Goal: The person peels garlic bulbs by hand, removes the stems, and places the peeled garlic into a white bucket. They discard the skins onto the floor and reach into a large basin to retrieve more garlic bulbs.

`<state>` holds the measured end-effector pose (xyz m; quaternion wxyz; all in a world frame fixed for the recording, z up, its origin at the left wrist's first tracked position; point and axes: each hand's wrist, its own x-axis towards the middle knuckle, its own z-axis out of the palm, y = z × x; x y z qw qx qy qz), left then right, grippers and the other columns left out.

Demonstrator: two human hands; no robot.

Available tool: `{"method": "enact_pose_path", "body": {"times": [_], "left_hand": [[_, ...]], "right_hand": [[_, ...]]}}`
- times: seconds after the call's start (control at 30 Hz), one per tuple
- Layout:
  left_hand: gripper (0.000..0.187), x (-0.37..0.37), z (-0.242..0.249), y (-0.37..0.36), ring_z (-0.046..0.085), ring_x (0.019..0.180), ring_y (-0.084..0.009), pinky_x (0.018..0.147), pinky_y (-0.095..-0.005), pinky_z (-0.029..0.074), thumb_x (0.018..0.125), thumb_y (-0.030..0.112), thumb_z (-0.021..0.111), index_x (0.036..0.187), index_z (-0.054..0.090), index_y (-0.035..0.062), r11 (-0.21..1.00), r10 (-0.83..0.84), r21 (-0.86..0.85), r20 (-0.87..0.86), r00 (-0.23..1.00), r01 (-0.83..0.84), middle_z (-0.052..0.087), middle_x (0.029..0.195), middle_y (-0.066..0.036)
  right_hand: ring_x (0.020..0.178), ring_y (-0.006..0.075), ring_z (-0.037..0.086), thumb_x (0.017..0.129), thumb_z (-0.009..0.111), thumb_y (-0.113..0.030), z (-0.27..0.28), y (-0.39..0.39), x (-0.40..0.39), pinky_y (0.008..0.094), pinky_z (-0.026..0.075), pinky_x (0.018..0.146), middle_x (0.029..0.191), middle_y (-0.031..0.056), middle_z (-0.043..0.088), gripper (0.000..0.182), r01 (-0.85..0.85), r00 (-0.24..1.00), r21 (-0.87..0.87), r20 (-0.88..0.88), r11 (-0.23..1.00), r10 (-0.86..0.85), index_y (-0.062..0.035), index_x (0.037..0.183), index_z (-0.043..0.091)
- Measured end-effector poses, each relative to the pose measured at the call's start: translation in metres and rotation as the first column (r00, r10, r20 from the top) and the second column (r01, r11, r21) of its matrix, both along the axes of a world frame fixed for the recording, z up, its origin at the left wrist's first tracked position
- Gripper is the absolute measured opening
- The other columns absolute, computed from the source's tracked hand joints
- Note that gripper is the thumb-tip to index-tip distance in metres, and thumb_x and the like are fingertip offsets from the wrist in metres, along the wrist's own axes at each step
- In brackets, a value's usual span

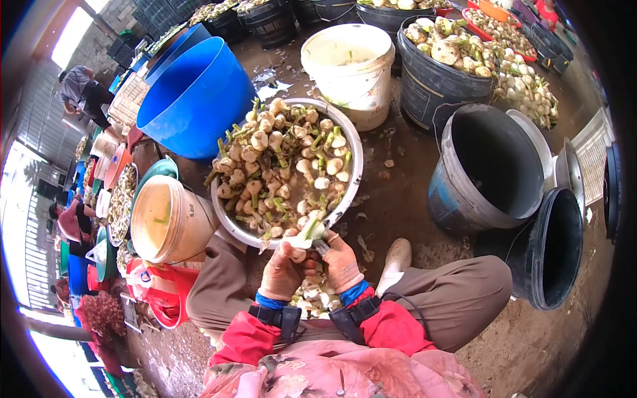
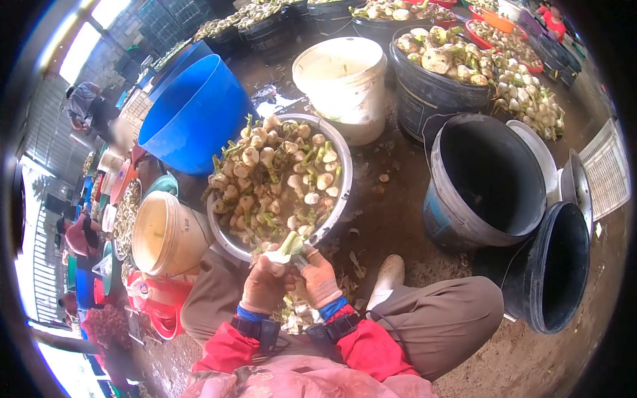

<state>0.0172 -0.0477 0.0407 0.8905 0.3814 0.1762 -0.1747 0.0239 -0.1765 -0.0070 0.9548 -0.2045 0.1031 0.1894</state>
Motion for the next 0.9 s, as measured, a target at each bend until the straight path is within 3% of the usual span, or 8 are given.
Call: {"method": "enact_pose_path", "body": {"times": [0.17, 0.43, 0.53, 0.6, 0.63, 0.73, 0.83, 0.9], "left_hand": [[0.089, -0.003, -0.020, 0.012, 0.058, 0.089, -0.0196, 0.076, -0.0313, 0.048, 0.072, 0.032, 0.077, 0.142, 0.025, 0.0113, 0.828, -0.159, 0.560, 0.312, 0.937, -0.045, 0.053, 0.104, -0.010], [0.059, -0.004, -0.036, 0.018, 0.057, 0.088, -0.0171, 0.074, -0.0291, 0.047, 0.081, 0.038, 0.067, 0.127, 0.045, 0.0086, 0.746, 0.109, 0.580, 0.379, 0.919, -0.328, 0.054, 0.095, -0.008], [0.037, 0.003, -0.061, 0.027, 0.058, 0.088, -0.0180, 0.072, -0.0283, 0.046, 0.087, 0.031, 0.060, 0.113, 0.055, 0.0049, 0.517, 0.022, 0.713, 0.543, 0.840, -0.474, 0.058, 0.101, -0.008], [0.043, 0.008, -0.048, 0.031, 0.060, 0.091, -0.0220, 0.081, -0.0340, 0.048, 0.089, 0.029, 0.056, 0.122, 0.048, 0.0021, 0.755, -0.028, 0.622, 0.346, 0.938, -0.207, 0.061, 0.102, -0.011], [0.042, 0.013, -0.033, 0.034, 0.061, 0.091, -0.0236, 0.080, -0.0353, 0.049, 0.089, 0.033, 0.056, 0.118, 0.050, 0.0031, 0.934, 0.041, 0.349, 0.118, 0.992, -0.080, 0.062, 0.101, -0.013], [0.041, 0.023, -0.034, 0.058, 0.063, 0.090, -0.0262, 0.077, -0.0372, 0.052, 0.090, 0.038, 0.055, 0.113, 0.053, 0.0047, 0.948, -0.195, -0.291, -0.221, 0.955, 0.126, 0.064, 0.100, -0.013], [0.053, 0.016, -0.003, 0.030, 0.061, 0.065, -0.0185, 0.050, -0.0323, 0.048, 0.081, 0.052, 0.061, 0.110, 0.057, 0.0082, 0.994, 0.058, 0.103, -0.148, 0.987, -0.043, 0.065, 0.090, -0.009], [0.054, 0.010, -0.009, 0.033, 0.062, 0.066, -0.0186, 0.050, -0.0323, 0.049, 0.080, 0.053, 0.062, 0.111, 0.056, 0.0086, 0.970, 0.091, 0.232, -0.089, 0.992, -0.069, 0.065, 0.090, -0.009]], "right_hand": [[0.089, 0.0158, 0.059, 0.085, 0.064, -0.016, -0.006, -0.003, 0.006, 0.0291, 0.050, 0.076, 0.104, 0.0058, 0.061, 0.041, -0.141, 0.989, -0.054, 0.040, 0.989, 0.143, -0.0047, 0.123, 0.052], [0.089, 0.0137, 0.060, 0.073, 0.071, -0.001, -0.002, 0.013, -0.006, 0.0277, 0.050, 0.079, 0.101, 0.0052, 0.065, 0.037, -0.308, 0.946, -0.258, 0.024, 0.916, 0.324, -0.0008, 0.109, 0.061], [0.088, 0.0141, 0.061, 0.074, 0.070, 0.000, -0.005, 0.015, -0.005, 0.0279, 0.051, 0.078, 0.099, 0.0058, 0.065, 0.034, -0.253, 0.958, -0.353, 0.036, 0.901, 0.284, 0.0003, 0.107, 0.062], [0.087, 0.0155, 0.062, 0.075, 0.069, 0.002, -0.004, 0.015, -0.005, 0.0287, 0.053, 0.077, 0.098, 0.0064, 0.066, 0.032, -0.225, 0.961, -0.386, 0.064, 0.895, 0.269, 0.0012, 0.106, 0.062], [0.088, 0.0154, 0.062, 0.074, 0.071, 0.003, 0.000, 0.014, -0.005, 0.0288, 0.053, 0.077, 0.098, 0.0062, 0.066, 0.033, -0.197, 0.965, -0.427, 0.078, 0.882, 0.252, 0.0009, 0.106, 0.062], [0.090, 0.0152, 0.062, 0.071, 0.074, 0.005, -0.009, 0.024, -0.011, 0.0287, 0.053, 0.077, 0.099, 0.0075, 0.066, 0.036, -0.173, 0.955, -0.414, 0.152, 0.894, 0.255, 0.0003, 0.105, 0.064], [0.092, 0.0160, 0.061, 0.071, 0.073, 0.004, 0.008, 0.009, -0.008, 0.0288, 0.052, 0.080, 0.103, 0.0079, 0.064, 0.042, -0.155, 0.930, -0.559, 0.197, 0.815, 0.311, 0.0009, 0.111, 0.060], [0.095, 0.0111, 0.057, 0.078, 0.071, -0.003, 0.006, 0.000, -0.004, 0.0262, 0.046, 0.084, 0.107, 0.0054, 0.063, 0.044, -0.211, 0.959, -0.433, 0.084, 0.876, 0.272, -0.0017, 0.119, 0.057]]}}
